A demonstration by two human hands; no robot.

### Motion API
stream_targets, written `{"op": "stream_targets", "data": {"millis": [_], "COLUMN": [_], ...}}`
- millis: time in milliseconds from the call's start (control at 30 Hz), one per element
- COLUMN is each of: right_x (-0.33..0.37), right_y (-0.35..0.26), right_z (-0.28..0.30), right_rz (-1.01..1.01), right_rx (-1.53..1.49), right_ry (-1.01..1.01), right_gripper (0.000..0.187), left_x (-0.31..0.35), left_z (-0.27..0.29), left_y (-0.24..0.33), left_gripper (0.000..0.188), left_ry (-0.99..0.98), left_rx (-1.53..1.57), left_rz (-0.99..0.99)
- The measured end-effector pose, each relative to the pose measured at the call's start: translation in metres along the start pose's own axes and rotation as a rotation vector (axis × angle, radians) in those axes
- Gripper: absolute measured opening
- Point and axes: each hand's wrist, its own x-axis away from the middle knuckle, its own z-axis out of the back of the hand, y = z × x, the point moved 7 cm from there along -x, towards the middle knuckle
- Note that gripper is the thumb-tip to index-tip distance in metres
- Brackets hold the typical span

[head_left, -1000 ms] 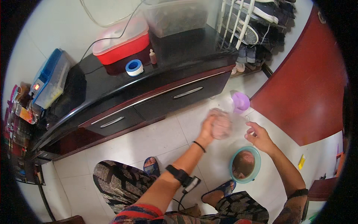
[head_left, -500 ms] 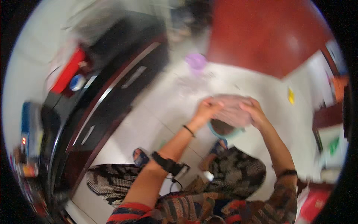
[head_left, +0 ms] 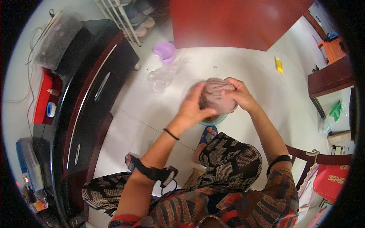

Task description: The person wipes several small packages and a cylindrical container with a cloth while sitting, then places them into a drawer. The person then washes the cloth in a basin of water and wrings it out.

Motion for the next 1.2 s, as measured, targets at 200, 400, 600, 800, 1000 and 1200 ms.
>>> {"op": "stream_targets", "data": {"millis": [200, 400, 600, 800, 1000, 1200], "right_x": [-0.008, 0.008, -0.011, -0.028, -0.015, -0.018], "right_y": [-0.006, 0.008, 0.001, 0.06, 0.056, 0.062], "right_z": [-0.024, -0.022, -0.034, 0.002, -0.017, -0.023], "right_rz": [-0.051, -0.362, -0.176, -0.129, -0.047, -0.13], "right_rx": [-0.261, -0.26, -0.893, -0.789, -0.979, -0.854], "right_ry": [-0.025, 0.108, -0.104, 0.127, -0.12, 0.188], "right_gripper": [0.023, 0.067, 0.04, 0.034, 0.039, 0.025], "left_x": [-0.007, -0.022, -0.022, -0.025, 0.002, -0.03], "left_z": [-0.021, 0.016, -0.032, -0.037, -0.052, -0.061], "left_y": [0.001, 0.033, 0.099, 0.069, 0.101, 0.041], "left_gripper": [0.082, 0.039, 0.024, 0.024, 0.043, 0.048], "left_ry": [-0.08, 0.146, 0.243, 0.061, 0.274, 0.108], "left_rx": [0.009, -0.82, -0.892, -0.284, -1.122, -0.96], "left_rz": [0.376, -0.02, -0.549, -0.134, -0.435, -0.159]}}
